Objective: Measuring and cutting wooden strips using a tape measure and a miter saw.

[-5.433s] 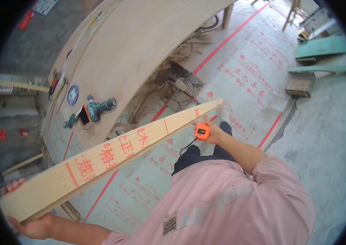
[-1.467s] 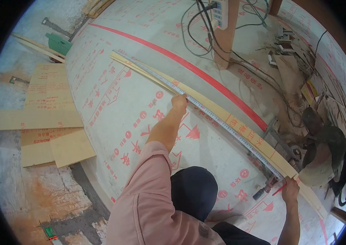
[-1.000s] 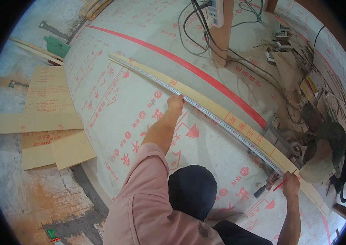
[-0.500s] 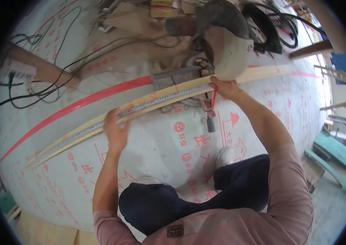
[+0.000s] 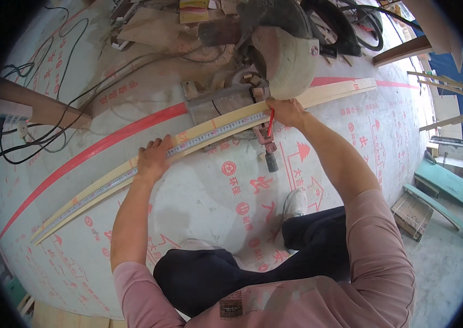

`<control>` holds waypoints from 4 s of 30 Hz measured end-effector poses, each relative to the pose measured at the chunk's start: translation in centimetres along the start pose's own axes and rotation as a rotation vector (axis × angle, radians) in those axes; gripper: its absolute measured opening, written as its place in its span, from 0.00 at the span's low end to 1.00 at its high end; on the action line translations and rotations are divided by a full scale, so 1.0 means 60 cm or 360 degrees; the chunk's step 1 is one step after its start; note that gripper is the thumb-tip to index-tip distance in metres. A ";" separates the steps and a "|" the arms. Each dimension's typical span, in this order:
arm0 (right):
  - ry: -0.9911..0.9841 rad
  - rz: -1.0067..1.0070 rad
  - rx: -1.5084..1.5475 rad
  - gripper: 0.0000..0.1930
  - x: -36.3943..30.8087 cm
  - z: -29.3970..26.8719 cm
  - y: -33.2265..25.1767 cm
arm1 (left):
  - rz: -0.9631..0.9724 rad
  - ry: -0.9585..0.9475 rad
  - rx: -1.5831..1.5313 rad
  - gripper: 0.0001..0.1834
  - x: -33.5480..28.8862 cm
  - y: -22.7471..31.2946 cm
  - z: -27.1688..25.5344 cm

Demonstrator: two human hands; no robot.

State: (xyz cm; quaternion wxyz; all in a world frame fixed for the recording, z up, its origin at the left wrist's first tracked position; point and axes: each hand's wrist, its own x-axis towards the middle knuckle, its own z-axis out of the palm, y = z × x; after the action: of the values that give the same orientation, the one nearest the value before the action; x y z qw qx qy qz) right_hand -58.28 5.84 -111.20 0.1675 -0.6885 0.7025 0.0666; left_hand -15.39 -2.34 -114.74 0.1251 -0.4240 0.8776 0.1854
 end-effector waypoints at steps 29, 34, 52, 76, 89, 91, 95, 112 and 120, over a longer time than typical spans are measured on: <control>-0.0392 0.0040 0.0014 0.24 -0.034 -0.013 0.051 | 0.0791 0.0201 -0.0044 0.34 0.102 0.408 0.053; -0.0217 0.0031 -0.0037 0.21 -0.034 0.005 0.083 | 0.0516 0.0563 -0.0232 0.32 0.123 0.508 0.107; -0.0027 0.0313 0.0142 0.20 -0.104 -0.010 0.217 | 0.0322 0.0378 -0.0205 0.39 0.173 0.401 0.061; 0.0066 0.0263 0.0116 0.08 -0.130 -0.002 0.206 | 0.0227 0.0045 -0.0018 0.27 0.147 0.352 0.015; -0.0338 0.0183 -0.0031 0.15 -0.100 -0.006 0.128 | 0.0195 -0.0341 0.0120 0.21 0.091 0.268 0.003; -0.0407 0.0137 -0.0084 0.14 -0.095 0.002 0.118 | 0.0147 -0.0390 0.0149 0.22 0.084 0.251 -0.002; -0.0372 -0.0037 -0.0077 0.12 -0.081 0.017 0.092 | 0.0096 -0.0357 0.0024 0.29 0.068 0.199 -0.010; -0.0199 -0.0238 0.0275 0.07 -0.063 -0.002 0.068 | 0.0437 0.0068 0.0012 0.32 -0.157 0.064 0.039; -0.0233 -0.0258 0.0270 0.06 -0.068 -0.031 0.061 | -0.0132 -0.0244 -0.0293 0.39 -0.050 -0.028 0.029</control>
State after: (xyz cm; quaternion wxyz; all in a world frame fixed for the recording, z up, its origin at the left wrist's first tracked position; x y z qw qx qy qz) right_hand -62.20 9.26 -108.65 0.2807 -0.7196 0.6337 0.0433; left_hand -12.09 -0.46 -115.51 0.1598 -0.4543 0.8264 0.2918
